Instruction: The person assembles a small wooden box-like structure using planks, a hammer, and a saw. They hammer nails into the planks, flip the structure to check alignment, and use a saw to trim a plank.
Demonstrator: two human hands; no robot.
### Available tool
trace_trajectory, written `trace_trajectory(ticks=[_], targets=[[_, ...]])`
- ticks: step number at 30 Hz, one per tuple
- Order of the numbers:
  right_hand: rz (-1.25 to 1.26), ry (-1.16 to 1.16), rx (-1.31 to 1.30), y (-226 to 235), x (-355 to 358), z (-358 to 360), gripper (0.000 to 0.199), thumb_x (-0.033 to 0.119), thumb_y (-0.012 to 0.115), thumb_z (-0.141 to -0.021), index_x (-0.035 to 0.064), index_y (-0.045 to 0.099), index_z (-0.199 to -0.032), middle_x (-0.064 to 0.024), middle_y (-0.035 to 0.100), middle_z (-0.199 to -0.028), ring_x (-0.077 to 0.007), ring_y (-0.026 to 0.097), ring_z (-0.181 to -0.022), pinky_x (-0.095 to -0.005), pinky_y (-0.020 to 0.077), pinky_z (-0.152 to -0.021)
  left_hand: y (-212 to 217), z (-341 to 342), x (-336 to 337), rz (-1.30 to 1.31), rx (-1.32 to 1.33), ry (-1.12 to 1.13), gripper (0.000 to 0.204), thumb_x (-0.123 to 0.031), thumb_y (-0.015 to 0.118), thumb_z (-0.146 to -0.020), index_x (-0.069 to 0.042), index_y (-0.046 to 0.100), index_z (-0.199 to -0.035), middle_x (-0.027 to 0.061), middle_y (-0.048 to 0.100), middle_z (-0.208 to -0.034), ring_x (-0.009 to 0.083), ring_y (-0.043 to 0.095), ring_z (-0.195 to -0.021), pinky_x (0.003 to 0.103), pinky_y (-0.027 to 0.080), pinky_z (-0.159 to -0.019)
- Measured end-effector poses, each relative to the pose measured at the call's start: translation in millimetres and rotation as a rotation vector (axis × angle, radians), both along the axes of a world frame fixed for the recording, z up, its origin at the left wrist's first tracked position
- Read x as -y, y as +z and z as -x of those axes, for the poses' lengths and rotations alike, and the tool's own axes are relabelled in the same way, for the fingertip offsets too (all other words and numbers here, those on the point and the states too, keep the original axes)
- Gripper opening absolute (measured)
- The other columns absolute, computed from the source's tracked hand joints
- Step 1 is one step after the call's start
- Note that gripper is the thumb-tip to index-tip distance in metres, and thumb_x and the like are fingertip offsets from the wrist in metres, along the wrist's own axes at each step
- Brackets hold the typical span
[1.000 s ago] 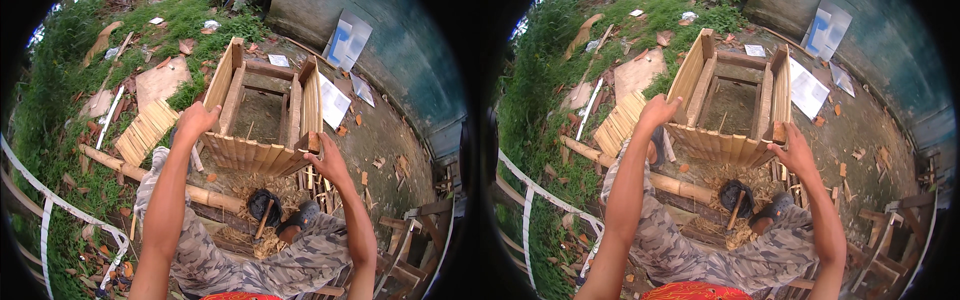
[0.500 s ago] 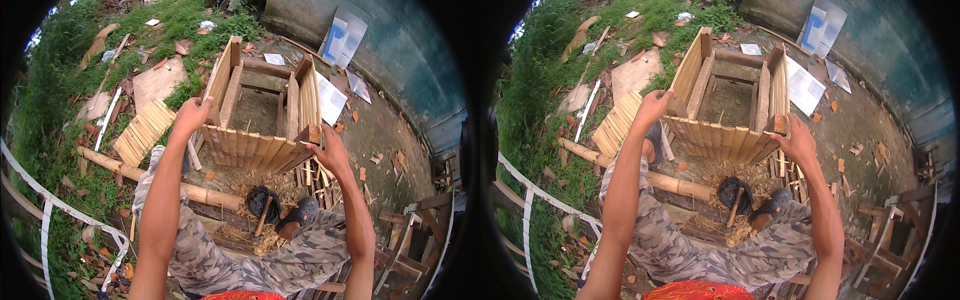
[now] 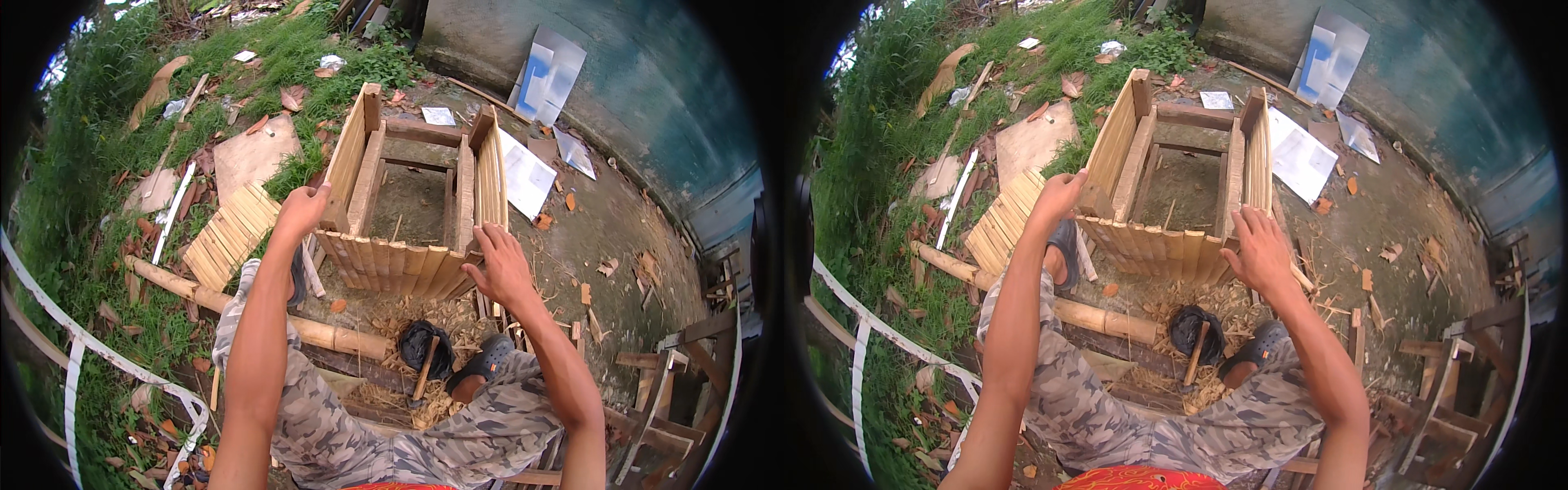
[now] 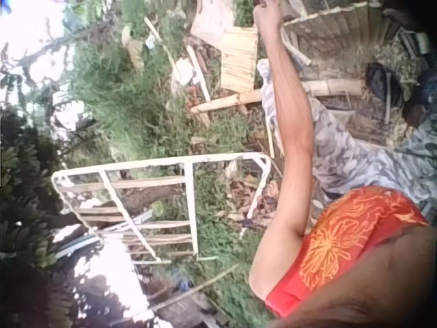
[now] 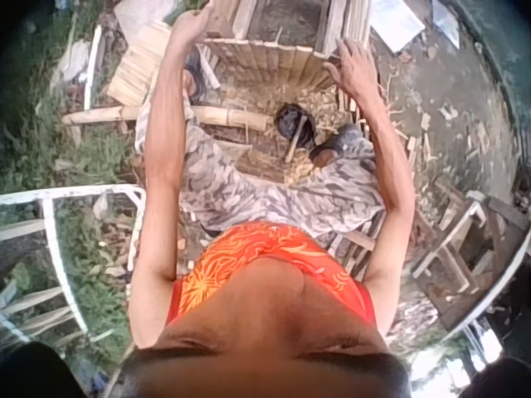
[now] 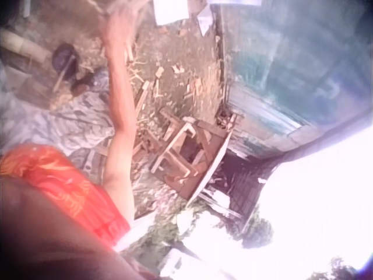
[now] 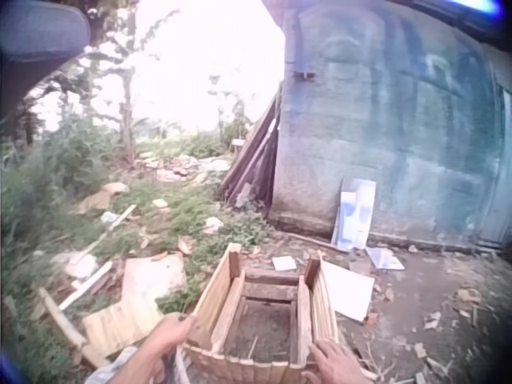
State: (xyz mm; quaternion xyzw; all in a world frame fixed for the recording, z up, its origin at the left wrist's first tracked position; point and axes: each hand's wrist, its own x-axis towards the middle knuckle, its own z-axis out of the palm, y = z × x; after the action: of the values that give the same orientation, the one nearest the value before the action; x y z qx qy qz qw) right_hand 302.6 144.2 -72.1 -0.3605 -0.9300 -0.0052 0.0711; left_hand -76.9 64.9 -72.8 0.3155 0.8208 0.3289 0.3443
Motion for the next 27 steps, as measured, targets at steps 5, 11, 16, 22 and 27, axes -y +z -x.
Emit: trace_trajectory(ticks=[5, 11, 16, 22, 27], targets=[[0.018, 0.002, 0.1, -2.9, 0.8, 9.3, 0.069, 0.028, 0.077, -0.082, 0.0023, 0.049, -0.138, -0.0189, 0.049, -0.142, -0.0368, 0.039, -0.139, -0.0477, 0.0318, -0.115, -20.9, 2.3, -3.5, -0.075, -0.144, 0.053, 0.064, -0.053, 0.056, -0.093, 0.008, 0.069, -0.108, 0.0233, 0.071, -0.085, 0.0317, 0.071, -0.077, 0.04, 0.053, -0.075], [0.03, 0.006, 0.138, -7.5, 3.2, 20.1, 0.072, 0.027, 0.077, -0.081, 0.0023, 0.046, -0.141, -0.0186, 0.049, -0.143, -0.0346, 0.04, -0.139, -0.0466, 0.0313, -0.117, -30.8, 1.9, -2.0, 0.071, -0.184, -0.027, 0.071, -0.056, 0.055, -0.091, 0.013, 0.068, -0.1, 0.0257, 0.07, -0.08, 0.0362, 0.071, -0.07, 0.044, 0.054, -0.073], [-0.076, 0.095, 0.161, -29.6, 11.0, 45.4, 0.075, 0.027, 0.076, -0.083, 0.0034, 0.041, -0.145, -0.0179, 0.049, -0.143, -0.0335, 0.043, -0.137, -0.0466, 0.0318, -0.116, -26.4, -4.2, -2.0, 0.13, -0.275, -0.027, 0.076, -0.06, 0.053, -0.091, 0.015, 0.069, -0.094, 0.03, 0.069, -0.082, 0.0396, 0.071, -0.079, 0.047, 0.054, -0.078], [0.031, 0.105, 0.073, -42.8, -0.2, 60.4, 0.045, 0.034, 0.074, -0.084, 0.0065, 0.053, -0.113, -0.0096, 0.068, -0.098, -0.028, 0.064, -0.101, -0.0457, 0.0478, -0.089, -21.2, -18.3, -3.3, 0.155, -0.366, 0.04, 0.075, -0.063, 0.054, -0.089, 0.009, 0.07, -0.106, 0.0309, 0.07, -0.1, 0.0412, 0.068, -0.103, 0.047, 0.052, -0.089], [0.068, 0.099, 0.021, -34.3, -19.0, 50.8, 0.04, 0.043, 0.069, -0.088, 0.0077, 0.054, -0.098, -0.0119, 0.07, -0.086, -0.0333, 0.069, -0.08, -0.0456, 0.0526, -0.065, -4.7, -32.8, -3.4, 0.06, -0.327, 0.112, 0.07, -0.066, 0.054, -0.088, -0.002, 0.072, -0.112, 0.0246, 0.071, -0.109, 0.0405, 0.068, -0.105, 0.048, 0.051, -0.091]])
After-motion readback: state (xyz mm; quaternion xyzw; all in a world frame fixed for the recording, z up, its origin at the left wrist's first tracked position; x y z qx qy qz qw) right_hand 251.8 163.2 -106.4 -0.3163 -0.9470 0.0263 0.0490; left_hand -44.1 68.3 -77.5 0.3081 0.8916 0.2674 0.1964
